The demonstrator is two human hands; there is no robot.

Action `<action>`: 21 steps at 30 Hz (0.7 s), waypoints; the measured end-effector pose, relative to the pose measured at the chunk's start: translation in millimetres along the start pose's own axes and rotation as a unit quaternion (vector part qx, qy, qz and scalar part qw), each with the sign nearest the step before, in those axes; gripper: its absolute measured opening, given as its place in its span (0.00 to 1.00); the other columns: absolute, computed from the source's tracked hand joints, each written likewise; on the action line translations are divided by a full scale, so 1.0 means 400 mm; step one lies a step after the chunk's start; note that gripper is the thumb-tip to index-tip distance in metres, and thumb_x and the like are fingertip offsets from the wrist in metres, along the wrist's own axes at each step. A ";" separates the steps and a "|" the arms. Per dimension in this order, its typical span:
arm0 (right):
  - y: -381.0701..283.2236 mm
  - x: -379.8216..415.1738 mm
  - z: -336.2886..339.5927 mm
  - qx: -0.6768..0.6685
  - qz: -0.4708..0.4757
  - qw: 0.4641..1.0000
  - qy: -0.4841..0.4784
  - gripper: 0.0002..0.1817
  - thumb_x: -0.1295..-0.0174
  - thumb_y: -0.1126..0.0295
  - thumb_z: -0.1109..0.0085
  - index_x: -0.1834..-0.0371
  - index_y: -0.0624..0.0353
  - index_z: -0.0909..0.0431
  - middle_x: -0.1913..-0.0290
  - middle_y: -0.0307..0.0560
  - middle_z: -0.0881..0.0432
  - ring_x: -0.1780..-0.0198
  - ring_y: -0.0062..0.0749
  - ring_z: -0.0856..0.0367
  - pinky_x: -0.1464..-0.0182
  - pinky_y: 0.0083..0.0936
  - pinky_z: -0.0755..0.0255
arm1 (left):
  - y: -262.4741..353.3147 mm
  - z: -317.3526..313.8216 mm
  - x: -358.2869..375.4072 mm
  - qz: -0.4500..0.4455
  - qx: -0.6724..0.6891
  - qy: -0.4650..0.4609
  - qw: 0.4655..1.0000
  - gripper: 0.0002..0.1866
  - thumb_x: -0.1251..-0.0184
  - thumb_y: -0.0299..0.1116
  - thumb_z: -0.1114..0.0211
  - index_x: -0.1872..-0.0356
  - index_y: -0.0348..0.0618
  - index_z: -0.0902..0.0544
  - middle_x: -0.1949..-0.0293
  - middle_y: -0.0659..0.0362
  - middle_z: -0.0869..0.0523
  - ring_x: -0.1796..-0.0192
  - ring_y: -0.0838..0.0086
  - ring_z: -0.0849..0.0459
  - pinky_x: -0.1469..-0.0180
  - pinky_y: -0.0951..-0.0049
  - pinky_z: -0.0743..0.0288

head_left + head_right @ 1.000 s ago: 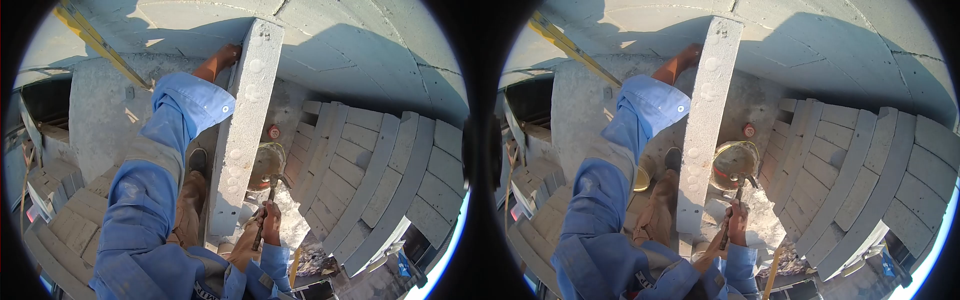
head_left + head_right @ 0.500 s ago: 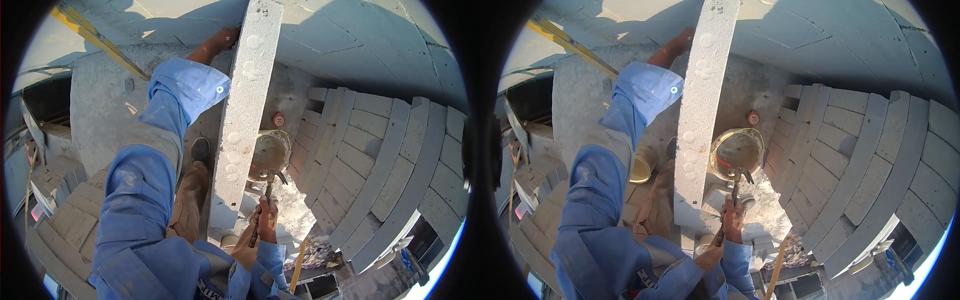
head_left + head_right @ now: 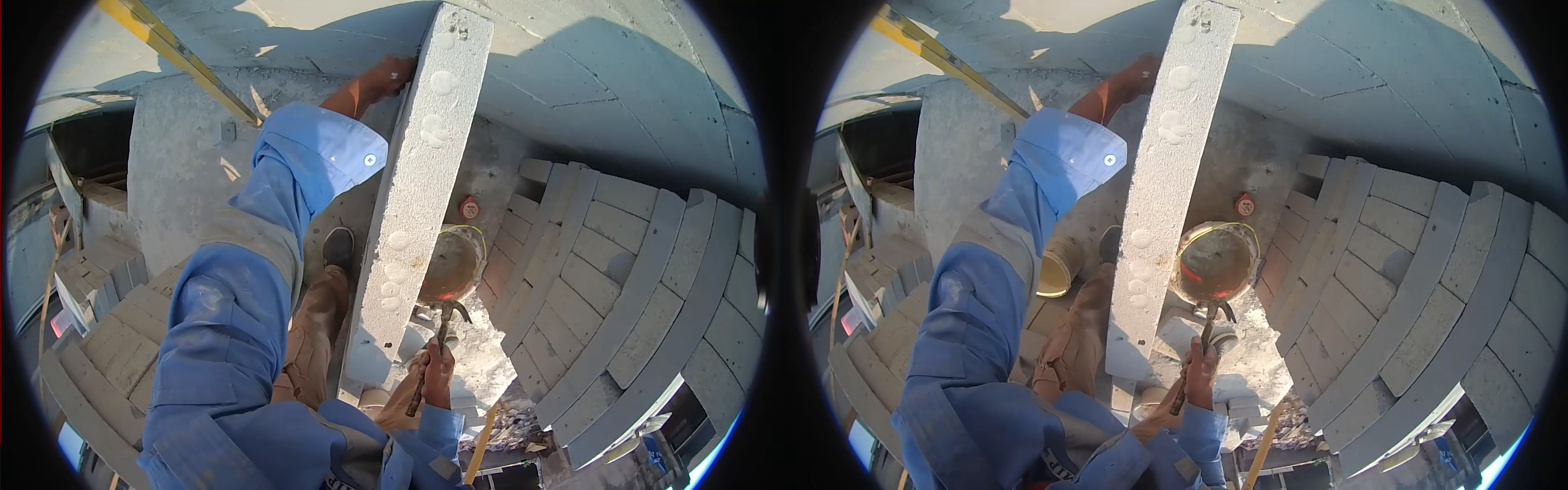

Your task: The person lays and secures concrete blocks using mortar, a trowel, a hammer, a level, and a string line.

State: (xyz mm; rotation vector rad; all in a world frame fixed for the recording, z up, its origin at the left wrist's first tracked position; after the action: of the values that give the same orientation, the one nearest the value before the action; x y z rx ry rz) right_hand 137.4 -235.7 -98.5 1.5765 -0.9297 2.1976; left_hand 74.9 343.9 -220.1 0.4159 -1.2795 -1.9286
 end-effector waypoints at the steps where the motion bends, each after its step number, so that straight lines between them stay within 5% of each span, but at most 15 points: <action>1: 0.004 0.007 -0.001 0.000 -0.007 1.000 0.004 0.17 0.28 0.56 0.44 0.70 0.53 0.33 0.82 0.33 0.36 0.86 0.16 0.39 0.84 0.18 0.42 | -0.016 -0.026 0.036 0.152 0.152 -0.011 0.977 0.12 0.31 0.32 0.43 0.57 0.32 0.20 0.70 0.49 0.17 0.66 0.58 0.15 0.65 0.58 0.21; 3: -0.013 0.001 -0.017 0.002 0.016 1.000 -0.006 0.16 0.28 0.56 0.44 0.69 0.53 0.32 0.81 0.32 0.35 0.86 0.16 0.39 0.84 0.18 0.41 | -0.057 -0.044 0.069 0.148 0.059 -0.051 0.986 0.15 0.27 0.37 0.47 0.61 0.33 0.20 0.73 0.55 0.23 0.70 0.67 0.21 0.69 0.64 0.25; 4: -0.020 -0.008 -0.025 0.001 0.020 1.000 -0.009 0.16 0.28 0.56 0.44 0.69 0.53 0.32 0.81 0.32 0.35 0.86 0.16 0.39 0.84 0.18 0.41 | -0.031 -0.043 0.091 0.027 -0.006 0.037 0.999 0.15 0.27 0.37 0.48 0.62 0.34 0.21 0.73 0.57 0.24 0.72 0.71 0.24 0.72 0.67 0.28; 7: -0.032 0.013 -0.014 0.039 0.015 0.999 -0.023 0.17 0.28 0.56 0.44 0.70 0.53 0.32 0.81 0.32 0.35 0.86 0.16 0.39 0.84 0.18 0.41 | 0.016 -0.053 0.096 0.078 0.188 0.101 0.974 0.14 0.27 0.36 0.48 0.66 0.35 0.22 0.73 0.58 0.24 0.76 0.75 0.27 0.77 0.72 0.34; 10: -0.031 0.034 -0.008 0.032 0.010 0.999 -0.025 0.17 0.28 0.55 0.44 0.70 0.53 0.31 0.82 0.32 0.34 0.87 0.16 0.39 0.85 0.18 0.42 | 0.071 0.007 0.089 0.102 0.148 0.069 0.981 0.12 0.26 0.35 0.48 0.66 0.40 0.22 0.74 0.61 0.24 0.78 0.77 0.30 0.77 0.75 0.36; 12: -0.028 0.047 0.011 0.035 0.015 0.999 -0.021 0.17 0.28 0.55 0.43 0.70 0.53 0.31 0.82 0.33 0.34 0.87 0.16 0.39 0.86 0.18 0.42 | 0.071 0.009 0.107 0.285 0.416 0.019 0.863 0.11 0.24 0.36 0.48 0.68 0.46 0.23 0.76 0.66 0.25 0.78 0.81 0.32 0.75 0.77 0.36; 16: -0.033 0.050 0.032 0.030 0.014 0.999 -0.021 0.17 0.28 0.55 0.43 0.70 0.52 0.32 0.82 0.33 0.34 0.87 0.16 0.38 0.86 0.18 0.42 | 0.100 0.024 0.143 0.327 0.437 0.035 0.837 0.11 0.23 0.38 0.49 0.59 0.47 0.20 0.74 0.69 0.29 0.76 0.84 0.38 0.73 0.78 0.41; 19: -0.045 0.053 0.044 0.024 0.002 1.000 -0.018 0.17 0.29 0.55 0.43 0.70 0.52 0.32 0.82 0.33 0.34 0.87 0.17 0.38 0.86 0.19 0.42 | 0.098 0.027 0.156 0.330 0.474 0.042 0.815 0.11 0.23 0.39 0.48 0.61 0.47 0.20 0.75 0.68 0.28 0.76 0.83 0.35 0.72 0.78 0.40; 21: -0.045 0.049 0.056 0.033 -0.007 0.999 -0.014 0.17 0.29 0.55 0.43 0.71 0.52 0.32 0.82 0.33 0.34 0.87 0.17 0.38 0.86 0.19 0.42 | 0.103 0.003 0.130 0.297 0.416 0.000 0.860 0.12 0.26 0.42 0.43 0.69 0.49 0.21 0.78 0.69 0.25 0.78 0.83 0.31 0.74 0.78 0.34</action>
State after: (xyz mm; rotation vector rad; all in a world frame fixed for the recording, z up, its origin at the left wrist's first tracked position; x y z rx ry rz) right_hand 157.0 -239.0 -69.9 1.6414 -0.8594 2.2239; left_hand 57.6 297.7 -175.8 0.3675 -1.9323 -0.7961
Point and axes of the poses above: each hand's wrist, its own x-axis away from the middle knuckle, its own z-axis out of the back of the hand, y = z × x, the point moved 3 cm from there along -x, towards the middle knuckle
